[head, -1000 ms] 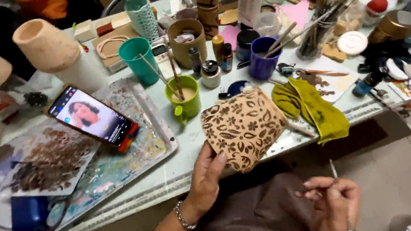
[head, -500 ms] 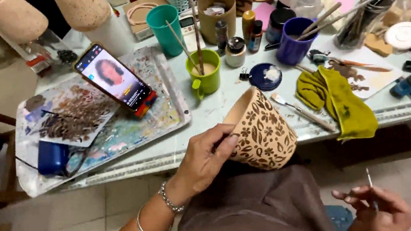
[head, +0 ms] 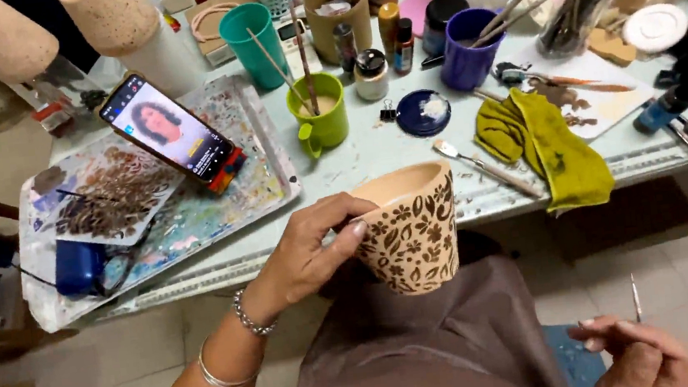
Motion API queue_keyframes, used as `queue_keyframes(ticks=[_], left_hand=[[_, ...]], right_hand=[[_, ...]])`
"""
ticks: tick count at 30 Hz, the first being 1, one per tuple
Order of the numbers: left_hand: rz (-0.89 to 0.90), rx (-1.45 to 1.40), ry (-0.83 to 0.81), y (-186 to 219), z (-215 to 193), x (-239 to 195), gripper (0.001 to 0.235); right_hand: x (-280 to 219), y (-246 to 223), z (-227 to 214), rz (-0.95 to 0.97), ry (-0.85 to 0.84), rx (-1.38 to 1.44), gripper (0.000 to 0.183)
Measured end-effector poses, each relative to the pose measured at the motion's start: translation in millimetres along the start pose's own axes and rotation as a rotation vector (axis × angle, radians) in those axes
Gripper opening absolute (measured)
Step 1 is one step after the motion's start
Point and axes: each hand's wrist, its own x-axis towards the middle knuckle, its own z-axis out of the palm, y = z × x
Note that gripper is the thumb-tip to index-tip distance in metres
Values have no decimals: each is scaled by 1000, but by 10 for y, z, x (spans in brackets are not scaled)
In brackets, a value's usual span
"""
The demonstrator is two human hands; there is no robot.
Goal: Painting detailed floral patterns on a ceramic cup using a fine-tipped brush
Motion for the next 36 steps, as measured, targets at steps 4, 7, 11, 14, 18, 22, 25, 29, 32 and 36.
queue_keyframes(ticks=[4, 7, 11, 14, 18, 22, 25, 29, 32, 36], left_hand=[[-18, -133, -17, -273, 36, -47, 30], [-77, -411, -56, -490, 77, -98, 27], [-110, -665, -18, -713, 200, -122, 31], [-95, -854, -28, -801, 323, -133, 26], [-67, -978, -30, -830, 421, -141, 23], [9, -1027, -45, -802, 470, -119, 25], [28, -1044, -54, -817, 480, -111, 21], [16, -893, -23, -769, 455, -101, 34], [73, -776, -20, -759, 405, -122, 54], [214, -188, -56, -490, 267, -154, 114]], right_hand=[[22, -276, 167, -5, -74, -53, 45], [154, -358, 257, -116, -335, 48, 24], [372, -553, 547, -228, -656, 0, 96], [452, -555, 749, -325, -738, -18, 111], [519, -567, 967, -344, -824, 107, 117], [494, -674, 1012, -289, -889, 110, 122], [455, -653, 1032, -306, -905, 166, 121], [433, -619, 995, -386, -836, 67, 115], [426, -624, 961, -484, -759, -77, 111], [433, -705, 912, -631, -698, -293, 109]])
